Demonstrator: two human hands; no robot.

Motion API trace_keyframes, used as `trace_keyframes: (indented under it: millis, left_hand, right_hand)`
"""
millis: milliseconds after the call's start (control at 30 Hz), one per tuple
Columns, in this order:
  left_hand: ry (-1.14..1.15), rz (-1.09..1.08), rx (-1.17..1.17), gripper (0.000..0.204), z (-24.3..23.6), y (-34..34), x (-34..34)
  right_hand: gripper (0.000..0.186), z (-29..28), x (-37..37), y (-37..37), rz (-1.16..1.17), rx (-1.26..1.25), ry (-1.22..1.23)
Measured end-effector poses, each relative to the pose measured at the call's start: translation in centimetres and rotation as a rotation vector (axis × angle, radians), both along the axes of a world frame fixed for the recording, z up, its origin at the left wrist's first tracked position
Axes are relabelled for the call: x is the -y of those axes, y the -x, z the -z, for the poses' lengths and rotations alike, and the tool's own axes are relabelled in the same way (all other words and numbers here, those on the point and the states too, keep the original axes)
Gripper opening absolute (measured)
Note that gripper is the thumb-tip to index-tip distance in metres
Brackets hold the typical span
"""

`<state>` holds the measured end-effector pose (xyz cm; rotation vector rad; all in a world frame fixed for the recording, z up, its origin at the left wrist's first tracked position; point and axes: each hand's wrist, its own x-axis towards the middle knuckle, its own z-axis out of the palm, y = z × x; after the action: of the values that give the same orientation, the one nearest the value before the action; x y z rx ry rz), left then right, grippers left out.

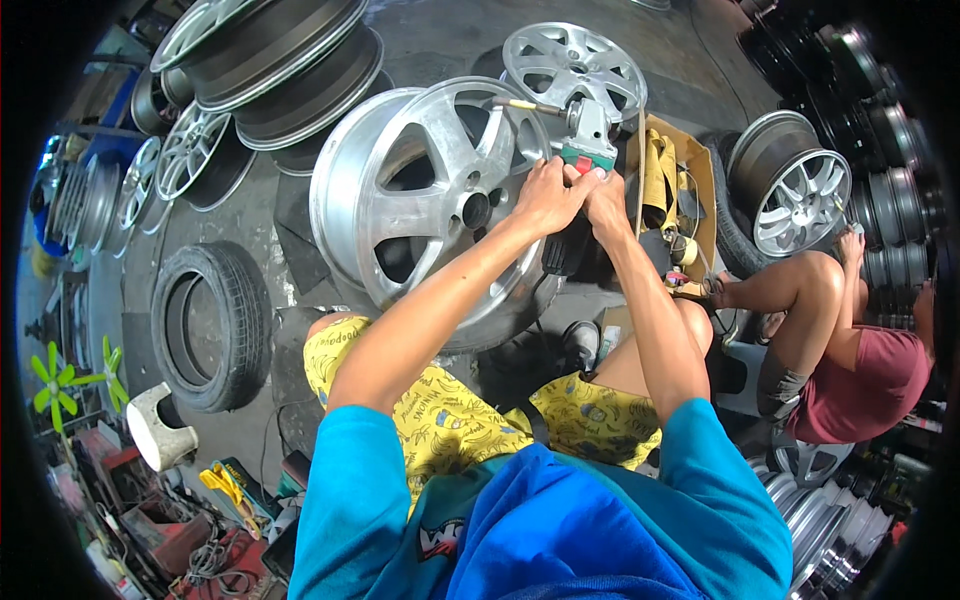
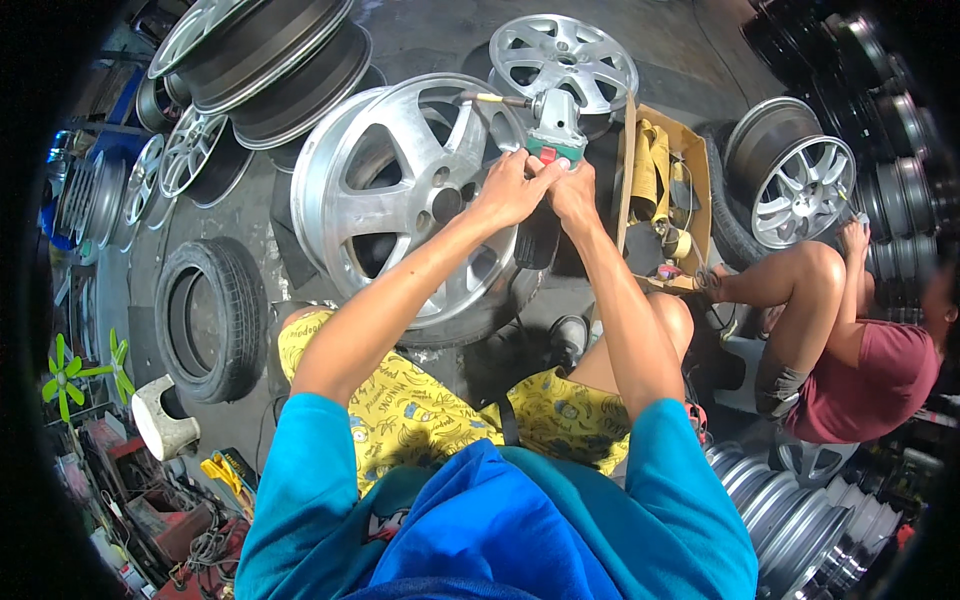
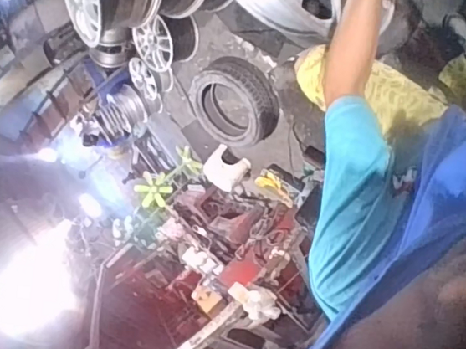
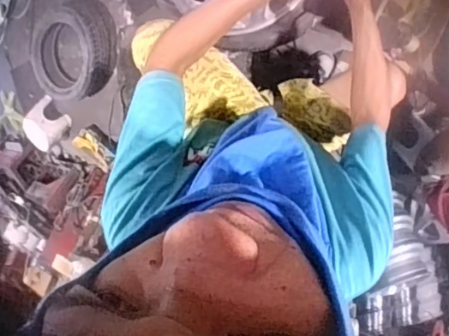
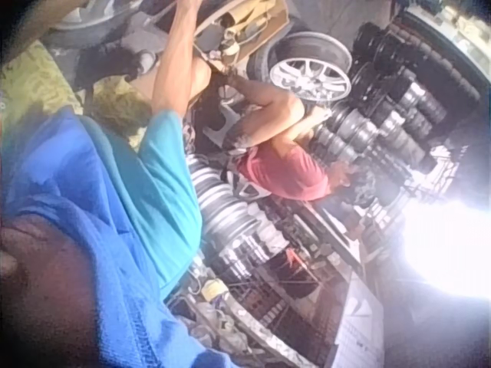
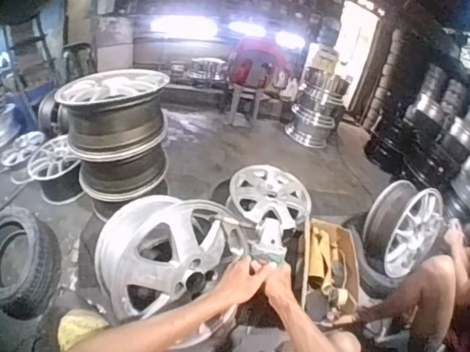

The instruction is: The person uses a handheld rotary tool to grind and polish the inner recesses and holes of a car wheel rim, rotating the wheel by hand to grind different areas.

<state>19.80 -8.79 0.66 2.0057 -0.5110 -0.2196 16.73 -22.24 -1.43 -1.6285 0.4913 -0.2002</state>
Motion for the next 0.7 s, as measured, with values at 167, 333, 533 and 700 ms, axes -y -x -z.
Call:
trace_keyframes:
  millis: [167, 333, 533, 700]
  left_hand:
    - [-0.067, 0.014, -0.044, 0.076, -0.3, 1.8, -0.5]
    - [-0.143, 0.172, -0.163, 0.076, -3.0, 3.9, -1.7]
    - [-0.093, 0.1, -0.047, 0.074, -1.3, 3.0, -1.5]
    - [-0.011, 0.046, -0.035, 0.068, -0.7, 1.7, -0.6]
  right_hand:
    - [0.036, 0.2, -0.3, 2.0, -0.019, -0.053, 0.003]
    - [0.031, 0.0, -0.2, 4.6, -0.102, -0.127, -0.055]
    - [0.031, 0.5, 0.1, 3.2, -0.097, -0.102, -0.088]
    - [0.046, 0.8, 0.4, 1.2, -0.017, -0.003, -0.006]
